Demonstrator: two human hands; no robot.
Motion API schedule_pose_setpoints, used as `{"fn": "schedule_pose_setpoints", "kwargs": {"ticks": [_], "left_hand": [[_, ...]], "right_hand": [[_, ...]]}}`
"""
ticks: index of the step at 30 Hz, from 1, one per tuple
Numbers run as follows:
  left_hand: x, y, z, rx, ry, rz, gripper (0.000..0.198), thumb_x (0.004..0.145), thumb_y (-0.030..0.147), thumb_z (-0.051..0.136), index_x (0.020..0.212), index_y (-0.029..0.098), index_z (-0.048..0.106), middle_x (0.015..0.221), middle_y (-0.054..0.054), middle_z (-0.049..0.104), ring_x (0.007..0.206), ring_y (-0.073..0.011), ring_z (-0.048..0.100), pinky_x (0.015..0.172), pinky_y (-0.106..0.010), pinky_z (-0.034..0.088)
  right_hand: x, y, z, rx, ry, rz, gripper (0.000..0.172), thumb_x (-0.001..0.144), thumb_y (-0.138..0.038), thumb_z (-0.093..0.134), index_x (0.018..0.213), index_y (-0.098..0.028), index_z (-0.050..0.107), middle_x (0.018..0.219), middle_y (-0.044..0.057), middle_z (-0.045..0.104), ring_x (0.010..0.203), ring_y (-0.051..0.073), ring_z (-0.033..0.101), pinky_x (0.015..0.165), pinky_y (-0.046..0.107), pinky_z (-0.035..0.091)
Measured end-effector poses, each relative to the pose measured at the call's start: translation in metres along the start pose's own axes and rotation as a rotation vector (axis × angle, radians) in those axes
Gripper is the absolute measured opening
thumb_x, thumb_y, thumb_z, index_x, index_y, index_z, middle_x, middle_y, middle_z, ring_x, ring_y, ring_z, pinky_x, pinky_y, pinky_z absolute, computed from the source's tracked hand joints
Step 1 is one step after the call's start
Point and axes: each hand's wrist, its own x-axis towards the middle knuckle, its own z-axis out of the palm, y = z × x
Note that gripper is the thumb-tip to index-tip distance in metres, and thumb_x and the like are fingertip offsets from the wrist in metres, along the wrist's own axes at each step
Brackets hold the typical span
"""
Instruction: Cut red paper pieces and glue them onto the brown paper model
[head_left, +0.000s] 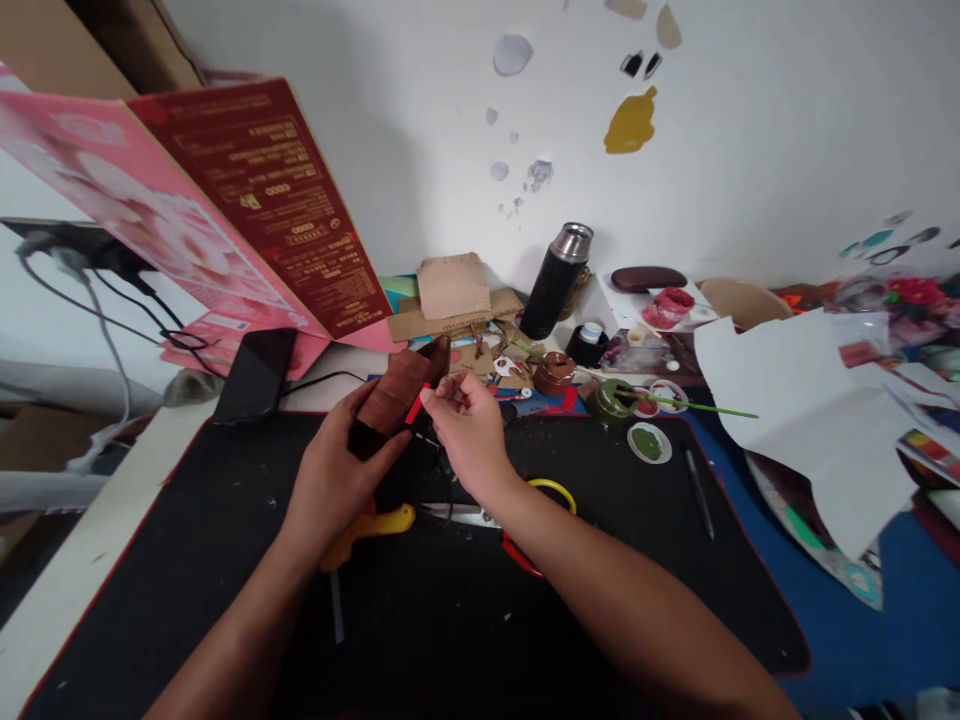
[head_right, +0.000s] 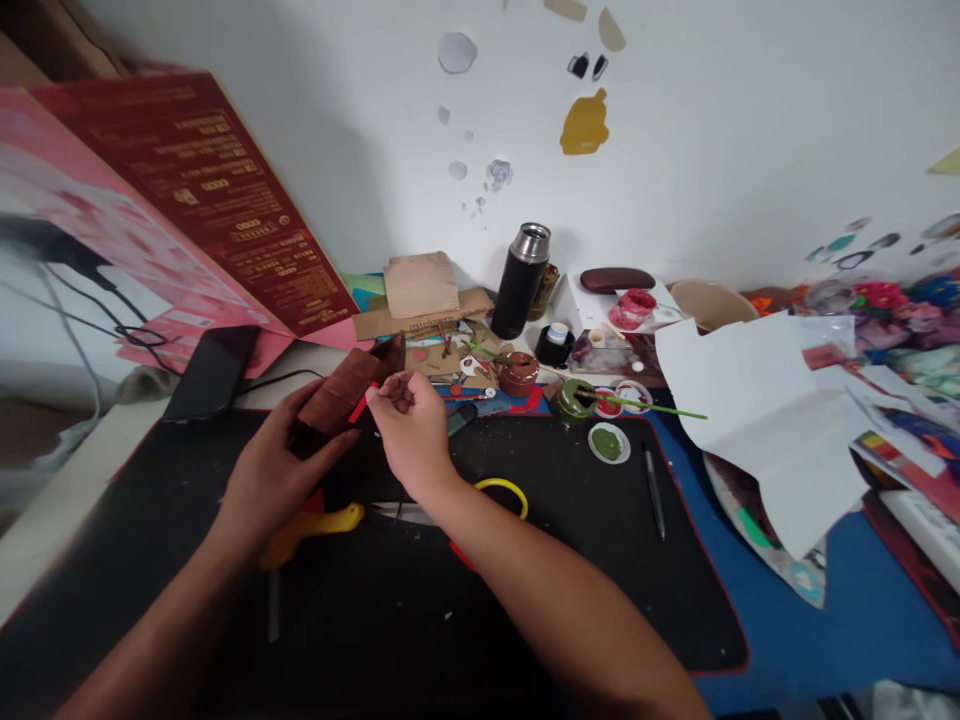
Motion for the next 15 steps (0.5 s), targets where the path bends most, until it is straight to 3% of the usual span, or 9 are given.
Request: {"fn": "schedule_pose_setpoints", "kwargs": {"ticks": [15], "left_hand": [[-0.0008,-0.0032,0.0030,0.032,0.000,0.041,0.070,0.085,0.051,0.075,0.146,0.022,0.058,0.138,-0.013,0.072,0.124,-0.0344,0.069,0.106,-0.046,0.054]], "right_hand": [[0.0001,0.0011,-0.0027,0.000,-0.003,0.002,0.035,0.078,-0.042,0.079,0.081,-0.026,0.047,0.077,-0.004,0.051,0.061,0.012,0.046,0.049,0.024,0.032]]}}
